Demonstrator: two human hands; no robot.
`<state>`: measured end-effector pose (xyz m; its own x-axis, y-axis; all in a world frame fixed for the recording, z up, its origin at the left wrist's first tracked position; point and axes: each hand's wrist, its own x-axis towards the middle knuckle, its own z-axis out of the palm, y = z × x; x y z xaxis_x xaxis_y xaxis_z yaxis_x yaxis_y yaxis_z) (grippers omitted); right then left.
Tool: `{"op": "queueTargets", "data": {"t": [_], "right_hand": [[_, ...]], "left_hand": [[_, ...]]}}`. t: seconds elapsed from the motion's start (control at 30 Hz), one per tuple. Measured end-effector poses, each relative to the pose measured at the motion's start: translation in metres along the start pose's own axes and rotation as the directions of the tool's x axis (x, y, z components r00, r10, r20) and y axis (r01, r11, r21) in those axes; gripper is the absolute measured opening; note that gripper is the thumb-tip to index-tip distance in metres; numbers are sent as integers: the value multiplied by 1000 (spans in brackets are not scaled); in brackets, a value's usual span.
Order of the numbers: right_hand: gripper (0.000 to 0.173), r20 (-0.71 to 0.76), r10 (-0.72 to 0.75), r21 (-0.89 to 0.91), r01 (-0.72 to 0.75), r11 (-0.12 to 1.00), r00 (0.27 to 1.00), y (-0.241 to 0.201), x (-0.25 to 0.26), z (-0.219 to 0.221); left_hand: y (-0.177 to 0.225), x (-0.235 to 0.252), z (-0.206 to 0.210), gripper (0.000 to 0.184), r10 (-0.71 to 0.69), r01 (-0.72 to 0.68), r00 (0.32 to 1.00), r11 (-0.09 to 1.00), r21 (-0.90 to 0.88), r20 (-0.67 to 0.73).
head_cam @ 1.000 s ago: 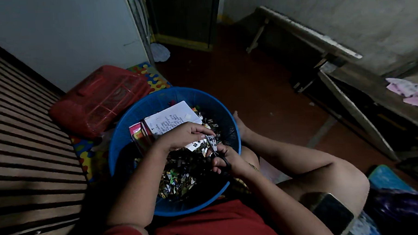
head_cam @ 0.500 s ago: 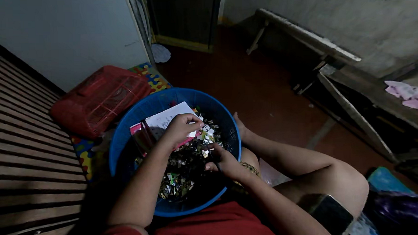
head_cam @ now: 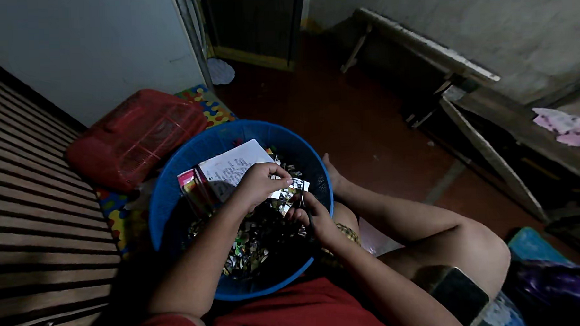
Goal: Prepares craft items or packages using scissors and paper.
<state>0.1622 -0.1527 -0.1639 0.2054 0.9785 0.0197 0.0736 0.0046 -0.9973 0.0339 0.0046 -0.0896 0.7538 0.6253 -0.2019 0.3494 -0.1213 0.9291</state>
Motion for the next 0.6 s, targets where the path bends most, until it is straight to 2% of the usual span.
{"op": "queueTargets", "data": {"t": [0.17, 0.37, 0.6], "right_hand": [[69, -14, 14, 14, -14, 1000, 1000, 2, 0, 0], [31, -123, 57, 82, -47, 996, 991, -3, 0, 5], [25, -127, 136, 97, -124, 988, 983, -9, 1, 6]], "left_hand": [[3, -3, 0, 8, 12, -12, 1000, 1000, 29, 12], [0, 0, -3, 10, -9, 9, 1000, 999, 52, 3], [4, -2, -7, 12, -16, 19, 999, 998, 63, -33]]}}
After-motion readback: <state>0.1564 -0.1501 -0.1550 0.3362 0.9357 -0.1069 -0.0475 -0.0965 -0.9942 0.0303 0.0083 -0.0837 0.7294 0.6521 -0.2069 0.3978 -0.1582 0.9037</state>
